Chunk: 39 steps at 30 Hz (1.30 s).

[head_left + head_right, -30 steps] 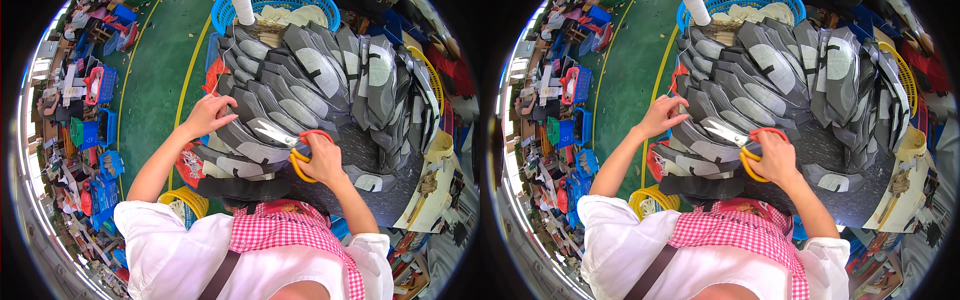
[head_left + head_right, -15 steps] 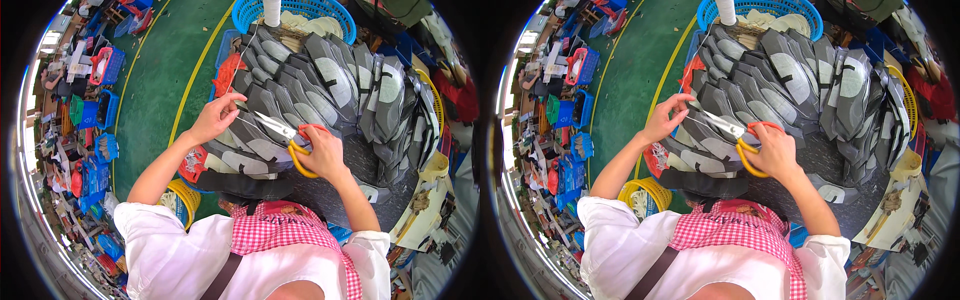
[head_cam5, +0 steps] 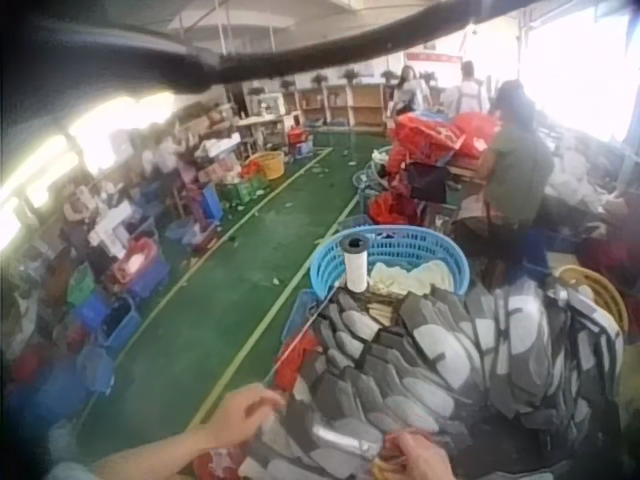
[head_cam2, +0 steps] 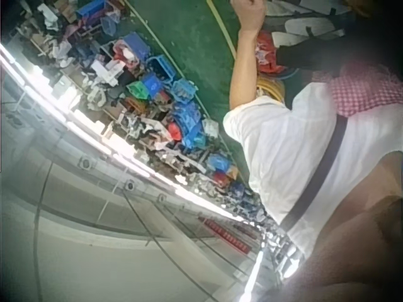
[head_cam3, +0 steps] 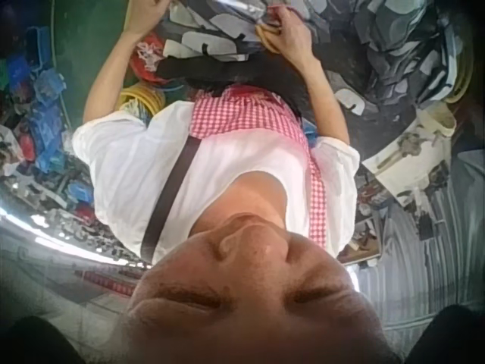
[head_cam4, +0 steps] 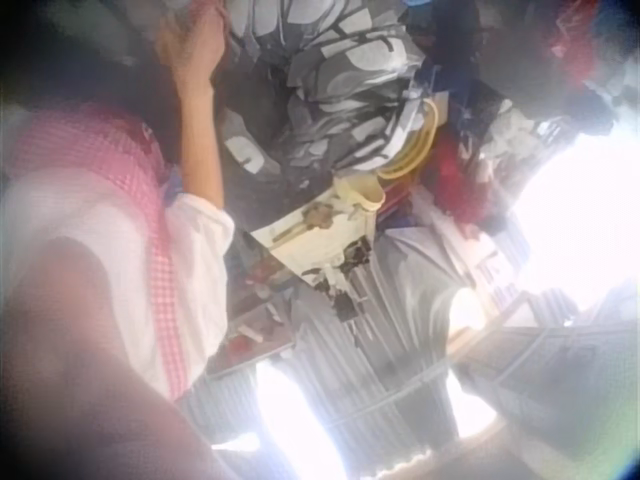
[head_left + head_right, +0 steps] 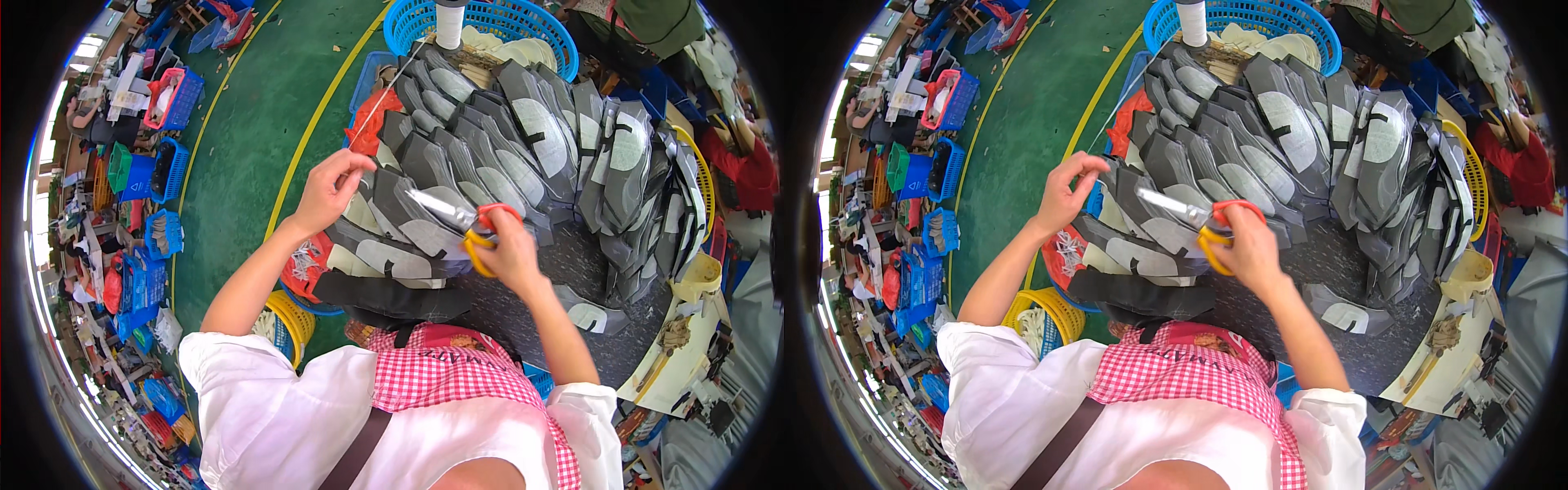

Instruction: Applying glue marking and trimming excess thread/material from shoe components using scissors and a hammer.

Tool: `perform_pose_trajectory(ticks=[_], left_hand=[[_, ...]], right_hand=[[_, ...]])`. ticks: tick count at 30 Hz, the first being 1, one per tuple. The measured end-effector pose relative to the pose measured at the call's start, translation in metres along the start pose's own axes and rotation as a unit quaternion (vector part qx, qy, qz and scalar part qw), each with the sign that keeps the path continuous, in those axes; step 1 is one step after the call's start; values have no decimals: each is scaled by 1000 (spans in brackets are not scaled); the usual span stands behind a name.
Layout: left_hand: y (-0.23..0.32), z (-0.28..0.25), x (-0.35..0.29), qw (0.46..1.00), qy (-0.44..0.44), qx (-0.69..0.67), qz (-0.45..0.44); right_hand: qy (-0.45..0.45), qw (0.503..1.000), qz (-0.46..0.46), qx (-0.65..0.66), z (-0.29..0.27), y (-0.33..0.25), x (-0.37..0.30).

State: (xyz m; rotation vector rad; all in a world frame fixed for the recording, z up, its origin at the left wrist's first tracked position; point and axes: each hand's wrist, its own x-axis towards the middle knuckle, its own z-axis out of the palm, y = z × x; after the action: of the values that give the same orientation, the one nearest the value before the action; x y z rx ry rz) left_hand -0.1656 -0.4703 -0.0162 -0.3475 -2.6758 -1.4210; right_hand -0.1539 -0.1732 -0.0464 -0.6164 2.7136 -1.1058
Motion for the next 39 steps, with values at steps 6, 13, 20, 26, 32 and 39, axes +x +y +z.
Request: perform_pose_trajectory(ticks=[6,13,20,26,32,39], left_hand=[[-28,15,-16,984,-98,134,59],[-30,34,-16,983,-73,167,5],[-62,41,-16,982,-138,131,-4],[-84,51,-31,965,-86,247,1],[-68,49,-20,1000,-8,3,-2],[-31,19,-22,996,63,50,-22]], right_hand=[[36,998,-38,-24,22,8,-20],[34,998,38,44,21,-5,42],[36,999,-5,-12,32,-30,8],[101,988,112,34,-40,-41,-46],[341,931,109,-75,-191,32,-23],[411,833,67,-365,-205,86,-10]])
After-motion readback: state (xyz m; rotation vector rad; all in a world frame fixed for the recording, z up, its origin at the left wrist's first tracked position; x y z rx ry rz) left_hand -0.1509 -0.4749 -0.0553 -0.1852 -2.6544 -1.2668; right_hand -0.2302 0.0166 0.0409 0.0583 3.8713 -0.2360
